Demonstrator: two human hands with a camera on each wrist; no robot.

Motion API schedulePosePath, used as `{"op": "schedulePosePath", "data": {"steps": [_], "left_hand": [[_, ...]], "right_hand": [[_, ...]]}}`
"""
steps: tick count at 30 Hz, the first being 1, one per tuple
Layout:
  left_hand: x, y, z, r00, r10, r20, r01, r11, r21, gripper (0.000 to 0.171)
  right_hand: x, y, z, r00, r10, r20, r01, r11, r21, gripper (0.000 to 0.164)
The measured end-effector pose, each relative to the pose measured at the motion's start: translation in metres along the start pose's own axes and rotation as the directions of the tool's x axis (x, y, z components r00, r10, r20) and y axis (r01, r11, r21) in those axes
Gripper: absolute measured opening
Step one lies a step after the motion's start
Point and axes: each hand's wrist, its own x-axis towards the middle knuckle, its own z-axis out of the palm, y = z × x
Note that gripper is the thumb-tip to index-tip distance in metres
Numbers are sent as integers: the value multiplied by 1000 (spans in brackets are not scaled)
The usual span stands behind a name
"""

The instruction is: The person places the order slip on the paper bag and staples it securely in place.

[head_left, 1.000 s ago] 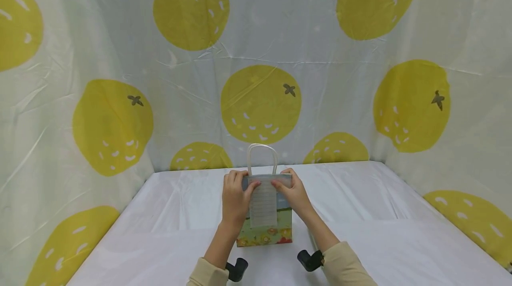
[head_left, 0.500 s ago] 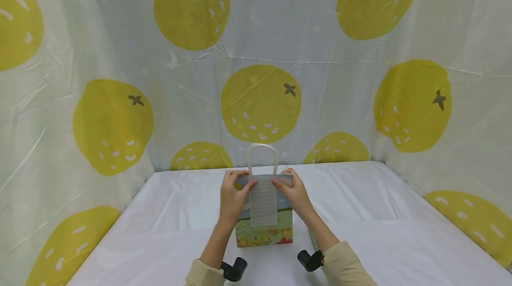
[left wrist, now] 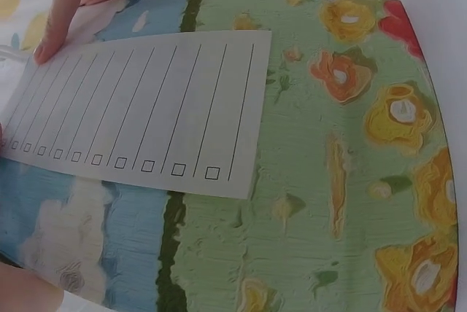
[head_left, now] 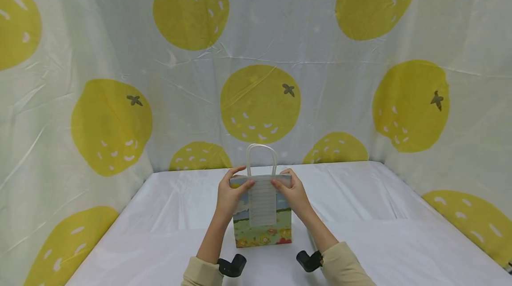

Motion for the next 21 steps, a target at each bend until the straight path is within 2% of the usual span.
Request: {"op": "schedulePosePath", "data": {"steps": [3, 7, 14, 21], "left_hand": [[1, -1, -2, 998, -60, 14, 60, 998, 0, 41], [2, -2, -4, 994, -97, 46, 98, 995, -19, 39], [3, -3, -6, 992, -100, 82, 104, 994, -38, 38], [2, -2, -6, 991, -103, 90, 110, 991, -71, 31]], "right_hand": [[1, 1, 0, 1000, 4, 3, -4, 1000, 0, 17], [1, 1, 0, 1000, 3, 6, -3, 1000, 1, 18], [0, -2, -1, 1000, 14, 0, -14, 1000, -11, 17], [-1, -3, -1, 1000, 19, 11, -18, 1000, -18, 16]]}}
